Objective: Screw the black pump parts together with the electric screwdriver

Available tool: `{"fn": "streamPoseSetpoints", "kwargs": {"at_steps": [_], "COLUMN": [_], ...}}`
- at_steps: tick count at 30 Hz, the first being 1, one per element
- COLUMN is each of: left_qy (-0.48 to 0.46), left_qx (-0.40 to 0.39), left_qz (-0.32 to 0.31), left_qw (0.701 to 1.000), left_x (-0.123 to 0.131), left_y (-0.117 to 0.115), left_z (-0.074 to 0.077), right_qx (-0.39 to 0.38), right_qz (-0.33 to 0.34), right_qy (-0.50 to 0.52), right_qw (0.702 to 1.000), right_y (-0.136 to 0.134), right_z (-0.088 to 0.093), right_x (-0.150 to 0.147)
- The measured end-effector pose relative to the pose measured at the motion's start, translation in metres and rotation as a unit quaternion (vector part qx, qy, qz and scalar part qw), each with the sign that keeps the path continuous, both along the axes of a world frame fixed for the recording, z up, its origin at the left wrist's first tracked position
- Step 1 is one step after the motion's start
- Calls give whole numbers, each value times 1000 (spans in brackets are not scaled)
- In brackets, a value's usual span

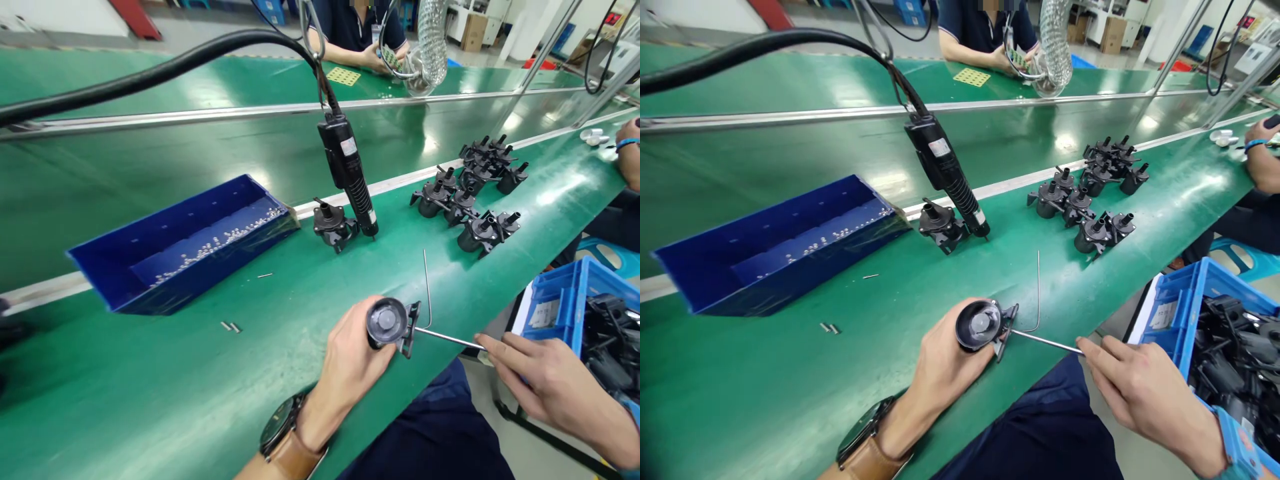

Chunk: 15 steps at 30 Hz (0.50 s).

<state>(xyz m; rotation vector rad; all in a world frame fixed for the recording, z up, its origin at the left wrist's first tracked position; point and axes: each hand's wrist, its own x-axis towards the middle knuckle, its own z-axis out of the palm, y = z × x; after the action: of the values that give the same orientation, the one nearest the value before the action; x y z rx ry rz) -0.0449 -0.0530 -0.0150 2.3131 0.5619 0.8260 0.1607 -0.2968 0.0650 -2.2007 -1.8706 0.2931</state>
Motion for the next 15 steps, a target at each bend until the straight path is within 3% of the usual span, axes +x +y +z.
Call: {"fn": "streamPoseSetpoints", "kwargs": {"at_steps": [3,5,7,10,15], "left_qy": [-13,-25,-32,-38,-38], "left_qx": [-23,-41,-55,-59,-110], "left_qz": [37,49,53,54,63], "left_qw": [999,998,997,996,991], "left_x": [1,2,2,1,-2], "left_y": [-2,-3,-4,-4,-1], "left_z": [-3,-4,-5,-8,-13], "right_qx": [-6,0,34,78,95], "right_qz": [-17,-72,-139,-194,-177], "right_qy": [90,173,256,397,492], "right_qw": [996,982,956,894,847], "right_y": [-6,-8,-1,22,43], "right_z": [-15,-30,-47,-66,-67], "right_x": [12,7,-10,-45,-69]}}
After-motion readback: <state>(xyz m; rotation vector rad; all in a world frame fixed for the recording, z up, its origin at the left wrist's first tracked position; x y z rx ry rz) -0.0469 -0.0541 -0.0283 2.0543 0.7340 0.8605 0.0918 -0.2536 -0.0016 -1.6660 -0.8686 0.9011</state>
